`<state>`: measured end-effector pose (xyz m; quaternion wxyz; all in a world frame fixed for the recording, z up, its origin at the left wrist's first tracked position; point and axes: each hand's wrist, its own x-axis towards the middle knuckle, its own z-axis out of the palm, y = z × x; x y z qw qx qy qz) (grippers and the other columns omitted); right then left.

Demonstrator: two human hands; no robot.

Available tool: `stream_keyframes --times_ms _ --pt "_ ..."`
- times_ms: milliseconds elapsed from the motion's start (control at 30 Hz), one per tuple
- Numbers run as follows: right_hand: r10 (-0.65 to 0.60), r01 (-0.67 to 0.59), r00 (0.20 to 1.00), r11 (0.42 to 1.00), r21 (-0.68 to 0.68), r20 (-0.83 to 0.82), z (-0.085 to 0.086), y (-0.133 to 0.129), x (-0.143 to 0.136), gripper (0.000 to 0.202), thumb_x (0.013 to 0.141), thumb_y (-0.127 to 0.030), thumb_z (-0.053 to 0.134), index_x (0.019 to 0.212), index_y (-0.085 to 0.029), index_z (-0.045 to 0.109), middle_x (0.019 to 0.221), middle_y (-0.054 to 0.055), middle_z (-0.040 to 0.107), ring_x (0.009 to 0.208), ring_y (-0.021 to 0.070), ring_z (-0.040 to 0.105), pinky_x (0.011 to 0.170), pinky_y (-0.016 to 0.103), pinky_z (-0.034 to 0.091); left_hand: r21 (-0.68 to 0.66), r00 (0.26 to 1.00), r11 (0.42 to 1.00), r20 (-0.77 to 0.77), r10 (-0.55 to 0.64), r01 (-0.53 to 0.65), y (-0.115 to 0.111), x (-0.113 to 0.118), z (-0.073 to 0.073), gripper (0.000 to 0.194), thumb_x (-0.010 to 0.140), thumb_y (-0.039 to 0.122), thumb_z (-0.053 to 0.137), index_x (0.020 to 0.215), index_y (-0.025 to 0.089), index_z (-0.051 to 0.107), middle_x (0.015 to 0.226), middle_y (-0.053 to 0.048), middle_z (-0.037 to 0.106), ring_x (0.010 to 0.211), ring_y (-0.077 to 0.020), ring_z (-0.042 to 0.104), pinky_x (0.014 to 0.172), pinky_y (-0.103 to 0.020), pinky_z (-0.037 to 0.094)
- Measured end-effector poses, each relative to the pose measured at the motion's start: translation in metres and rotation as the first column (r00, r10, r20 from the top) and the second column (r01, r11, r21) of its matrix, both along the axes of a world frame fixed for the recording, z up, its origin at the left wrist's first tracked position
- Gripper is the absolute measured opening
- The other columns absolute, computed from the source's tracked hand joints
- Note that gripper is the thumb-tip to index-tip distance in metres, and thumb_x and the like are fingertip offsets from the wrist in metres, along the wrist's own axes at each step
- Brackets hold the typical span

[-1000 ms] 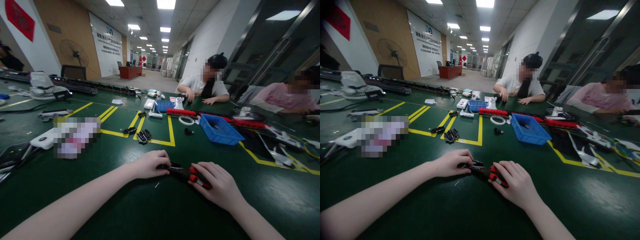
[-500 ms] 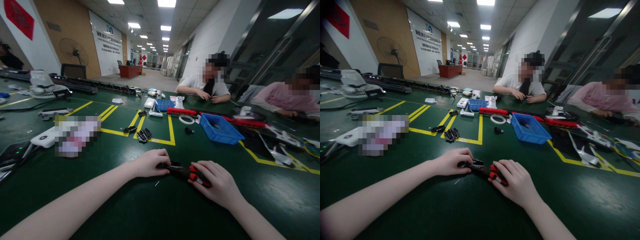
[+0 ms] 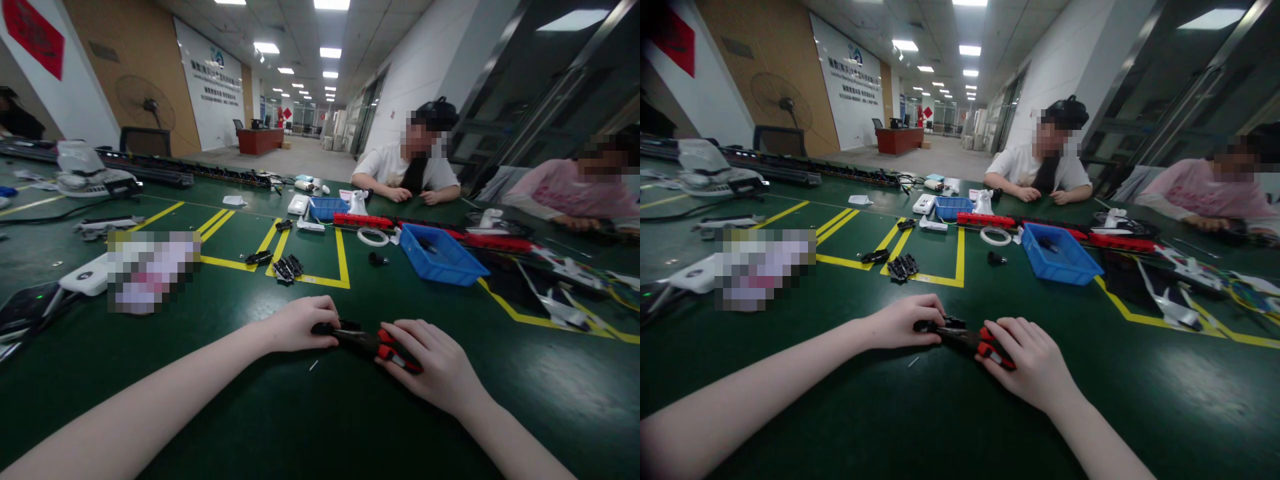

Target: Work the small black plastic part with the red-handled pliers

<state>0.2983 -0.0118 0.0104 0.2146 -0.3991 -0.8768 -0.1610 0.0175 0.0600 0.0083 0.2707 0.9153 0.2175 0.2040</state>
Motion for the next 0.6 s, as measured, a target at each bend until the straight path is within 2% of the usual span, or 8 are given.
stream_keyframes --times_ms 100,300,600 --pt "-0.015 0.013 0.999 0.998 -0.055 -0.037 0.0005 -0.0004 -0.0009 0.037 0.084 -0.037 0.063 0.115 -0.017 0.062 0.101 0.011 0.068 0.086 0.0218 0.065 0.070 0.034 0.055 0.005 1.000 1.000 0.000 -0.003 0.003 0.0000 -0.0001 -0.0002 0.017 0.084 0.027 0.067 0.098 0.017 0.064 0.109 -0.006 0.059 0.094 -0.0174 0.060 0.080 -0.028 0.048" --pt "-0.076 0.046 0.990 0.968 -0.248 -0.115 0.0012 -0.0011 -0.0051 0.034 0.084 -0.039 0.063 0.113 -0.021 0.062 0.102 0.008 0.067 0.084 0.0193 0.066 0.070 0.031 0.057 0.012 1.000 1.000 -0.006 -0.005 0.006 0.0009 -0.0002 -0.0013 0.019 0.085 0.028 0.067 0.100 0.017 0.064 0.111 -0.006 0.059 0.096 -0.0175 0.059 0.081 -0.029 0.048" --pt "-0.091 0.058 0.988 0.965 -0.256 -0.121 0.0007 0.0009 -0.0032 0.034 0.083 -0.039 0.064 0.111 -0.021 0.063 0.103 0.008 0.067 0.087 0.0206 0.066 0.072 0.033 0.057 -0.004 1.000 1.000 -0.017 -0.005 0.005 0.0015 0.0001 -0.0015 0.019 0.084 0.028 0.067 0.100 0.018 0.065 0.112 -0.007 0.059 0.097 -0.0188 0.060 0.084 -0.031 0.048"
